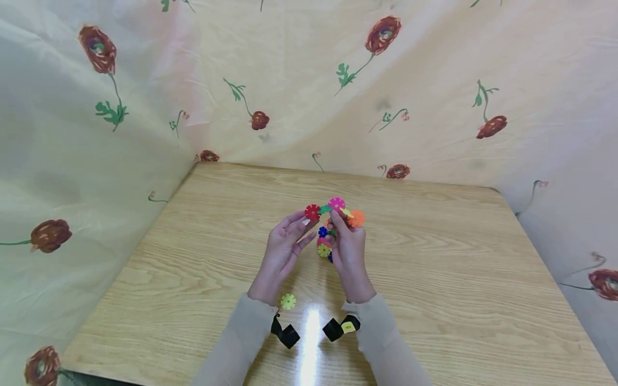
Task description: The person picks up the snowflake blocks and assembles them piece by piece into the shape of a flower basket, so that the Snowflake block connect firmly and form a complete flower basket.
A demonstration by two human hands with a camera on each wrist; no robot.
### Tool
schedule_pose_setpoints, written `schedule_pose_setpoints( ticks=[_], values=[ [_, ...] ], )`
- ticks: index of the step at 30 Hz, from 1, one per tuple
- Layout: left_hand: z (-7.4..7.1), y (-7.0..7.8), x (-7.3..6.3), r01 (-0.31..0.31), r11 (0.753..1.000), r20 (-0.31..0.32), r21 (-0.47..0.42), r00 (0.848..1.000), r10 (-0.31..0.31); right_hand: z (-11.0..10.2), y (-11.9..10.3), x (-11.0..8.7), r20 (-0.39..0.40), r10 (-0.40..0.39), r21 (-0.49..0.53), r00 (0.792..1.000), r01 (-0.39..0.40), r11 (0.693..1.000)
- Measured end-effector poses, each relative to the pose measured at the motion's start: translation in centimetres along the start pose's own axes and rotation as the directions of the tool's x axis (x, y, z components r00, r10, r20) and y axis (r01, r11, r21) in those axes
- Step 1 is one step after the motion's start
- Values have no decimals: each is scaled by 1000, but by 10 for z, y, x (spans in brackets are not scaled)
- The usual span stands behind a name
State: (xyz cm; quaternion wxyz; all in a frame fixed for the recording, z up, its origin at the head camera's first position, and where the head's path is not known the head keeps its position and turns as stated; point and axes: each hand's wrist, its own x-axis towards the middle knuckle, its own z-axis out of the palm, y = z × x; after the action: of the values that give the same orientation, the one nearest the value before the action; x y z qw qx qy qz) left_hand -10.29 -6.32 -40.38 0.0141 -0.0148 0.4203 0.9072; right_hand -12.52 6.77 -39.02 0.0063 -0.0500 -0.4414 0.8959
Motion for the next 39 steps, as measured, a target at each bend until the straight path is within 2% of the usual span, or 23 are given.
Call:
schedule_pose_setpoints(
  ticks=[11,17,23,30,39],
  values=[
    [0,1,-1,-7,1000,51,-27,999,8,-2,4,0,29,-19,40,999,18,999],
    [-1,0,-1,-34,998,93,60,995,29,-3,4,0,38,-37,45,999,36,998],
    [3,4,-2,-38,986,57,165,998,29,-3,4,-1,18,-56,10,998,56,998],
    [7,6,0,5,994,5,110,1000,-5,-3,7,0,-12,-81,-44,997,80,996],
    [7,5,1,13,996,-9,93,1000,-13,-3,10,2,-34,-89,-64,995,87,994]
  ],
)
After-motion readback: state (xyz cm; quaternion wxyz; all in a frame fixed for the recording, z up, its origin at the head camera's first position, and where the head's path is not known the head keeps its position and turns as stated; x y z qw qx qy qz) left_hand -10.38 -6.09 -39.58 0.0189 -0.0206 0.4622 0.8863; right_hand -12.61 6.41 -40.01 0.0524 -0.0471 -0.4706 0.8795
